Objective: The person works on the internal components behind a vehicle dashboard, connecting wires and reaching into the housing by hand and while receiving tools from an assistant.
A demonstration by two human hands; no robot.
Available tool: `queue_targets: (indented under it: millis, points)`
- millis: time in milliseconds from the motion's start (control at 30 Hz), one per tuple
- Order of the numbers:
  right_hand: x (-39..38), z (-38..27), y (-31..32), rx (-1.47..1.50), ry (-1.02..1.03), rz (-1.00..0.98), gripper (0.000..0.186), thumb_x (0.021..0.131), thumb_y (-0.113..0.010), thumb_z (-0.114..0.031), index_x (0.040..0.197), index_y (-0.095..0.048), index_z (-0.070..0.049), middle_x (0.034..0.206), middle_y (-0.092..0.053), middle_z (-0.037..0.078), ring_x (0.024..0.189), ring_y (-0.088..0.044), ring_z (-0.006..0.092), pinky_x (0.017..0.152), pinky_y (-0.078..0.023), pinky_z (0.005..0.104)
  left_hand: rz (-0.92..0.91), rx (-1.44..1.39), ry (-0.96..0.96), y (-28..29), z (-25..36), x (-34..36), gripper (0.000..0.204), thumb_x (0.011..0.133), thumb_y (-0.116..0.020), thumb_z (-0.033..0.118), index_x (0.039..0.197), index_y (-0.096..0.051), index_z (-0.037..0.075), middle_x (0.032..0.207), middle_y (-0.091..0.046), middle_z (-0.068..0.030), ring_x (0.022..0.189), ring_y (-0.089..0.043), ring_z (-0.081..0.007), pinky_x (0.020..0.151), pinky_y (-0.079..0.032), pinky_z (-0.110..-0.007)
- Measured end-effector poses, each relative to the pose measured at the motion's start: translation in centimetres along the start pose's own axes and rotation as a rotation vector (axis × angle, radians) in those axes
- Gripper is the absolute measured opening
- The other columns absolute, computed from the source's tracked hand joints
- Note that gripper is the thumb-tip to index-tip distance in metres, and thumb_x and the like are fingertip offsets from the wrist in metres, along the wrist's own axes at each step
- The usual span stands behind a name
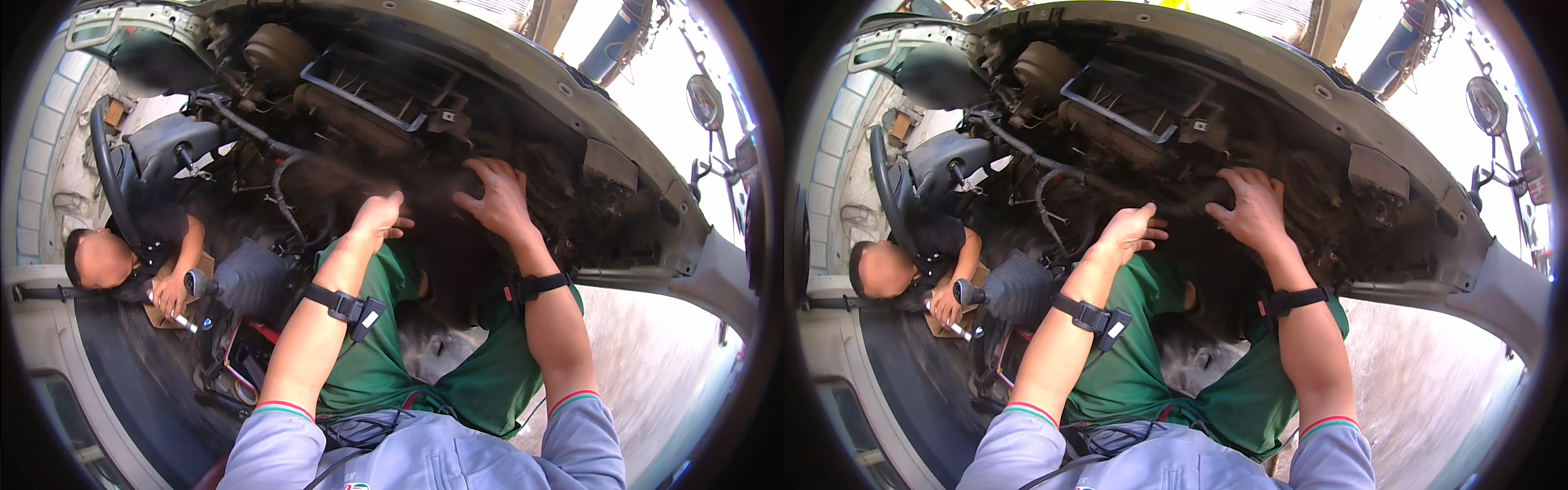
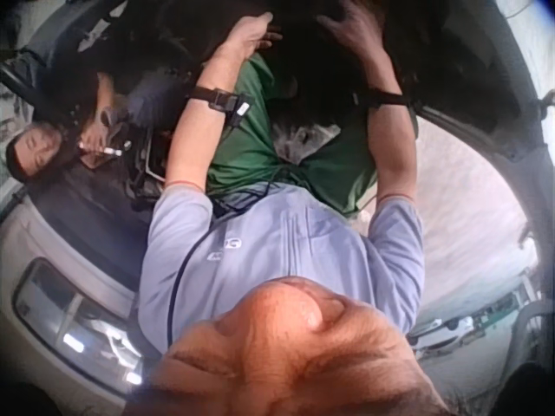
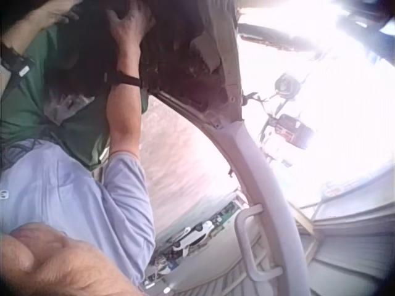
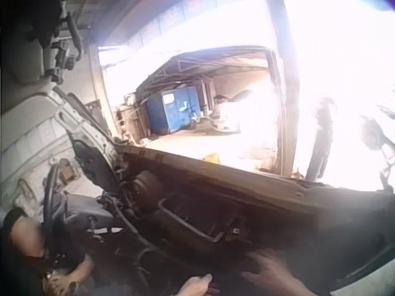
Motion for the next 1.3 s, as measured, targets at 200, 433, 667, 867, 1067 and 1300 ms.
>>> queue_targets:
  millis: [200, 433, 667, 867, 1067, 1300]
  points:
    - [0.3, 0.7, 0.3, 0.071, -0.075, 0.010, 0.050, 0.065, -0.084, -0.030, 0.111, -0.069, -0.016, 0.120, -0.066, 0.005, 0.121, -0.052, 0.0256, 0.103, -0.032, 0.0440, -0.020, -0.061, -0.015, 0.4, -0.4, 0.8, 0.038, 0.102, -0.047, 0.031, 0.120, -0.055, -0.002, 0.118, -0.066, -0.0144, 0.088, -0.067, -0.0183, 0.064, -0.049, -0.029]
    - [0.5, 0.4, -0.1, 0.077, -0.124, -0.018, 0.051, 0.065, -0.084, -0.029, 0.111, -0.069, -0.015, 0.121, -0.065, 0.005, 0.122, -0.052, 0.0276, 0.105, -0.031, 0.0442, -0.038, -0.040, -0.009, 0.4, -0.1, 0.3, 0.037, 0.102, -0.047, 0.030, 0.119, -0.057, -0.001, 0.118, -0.066, -0.0130, 0.086, -0.066, -0.0162, 0.064, -0.048, -0.027]
    - [0.4, 0.4, 0.0, 0.041, -0.124, 0.010, 0.049, 0.065, -0.084, -0.028, 0.110, -0.069, -0.016, 0.119, -0.066, 0.003, 0.120, -0.053, 0.0256, 0.103, -0.031, 0.0441, 0.049, -0.138, -0.010, 1.6, -0.7, 1.2, 0.035, 0.099, -0.052, 0.029, 0.117, -0.059, 0.000, 0.113, -0.066, -0.0122, 0.083, -0.066, -0.0174, 0.062, -0.050, -0.029]
    - [0.4, 0.5, 0.0, 0.035, -0.131, 0.003, 0.050, 0.065, -0.084, -0.029, 0.111, -0.069, -0.015, 0.120, -0.066, 0.005, 0.121, -0.052, 0.0263, 0.103, -0.031, 0.0443, 0.335, -0.395, -0.094, 5.8, -0.9, 1.6, 0.032, 0.092, -0.055, 0.017, 0.117, -0.057, -0.002, 0.115, -0.061, -0.0142, 0.101, -0.063, -0.0269, 0.069, -0.054, -0.035]
    - [0.3, 0.5, 0.2, 0.043, -0.138, -0.001, 0.050, 0.065, -0.083, -0.029, 0.112, -0.069, -0.014, 0.121, -0.066, 0.006, 0.123, -0.052, 0.0266, 0.104, -0.031, 0.0447, 0.415, -0.555, -0.114, 6.5, -1.0, 0.8, 0.031, 0.089, -0.056, 0.011, 0.117, -0.057, -0.003, 0.118, -0.059, -0.0148, 0.109, -0.060, -0.0291, 0.074, -0.054, -0.037]
    - [0.5, 0.2, -0.2, 0.054, -0.134, -0.014, 0.051, 0.065, -0.083, -0.029, 0.113, -0.069, -0.015, 0.123, -0.065, 0.006, 0.124, -0.051, 0.0268, 0.105, -0.031, 0.0456, 0.401, -0.636, -0.115, 7.3, -1.3, 1.0, 0.022, 0.087, -0.056, 0.009, 0.107, -0.058, -0.001, 0.105, -0.062, -0.0125, 0.101, -0.065, -0.0281, 0.070, -0.054, -0.036]
Point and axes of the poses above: each hand's wrist, its own x-axis towards the middle knuckle, its own y-axis out of the back of the hand, z = x × y, the point moved 10 cm from there along x, towards the middle knuckle
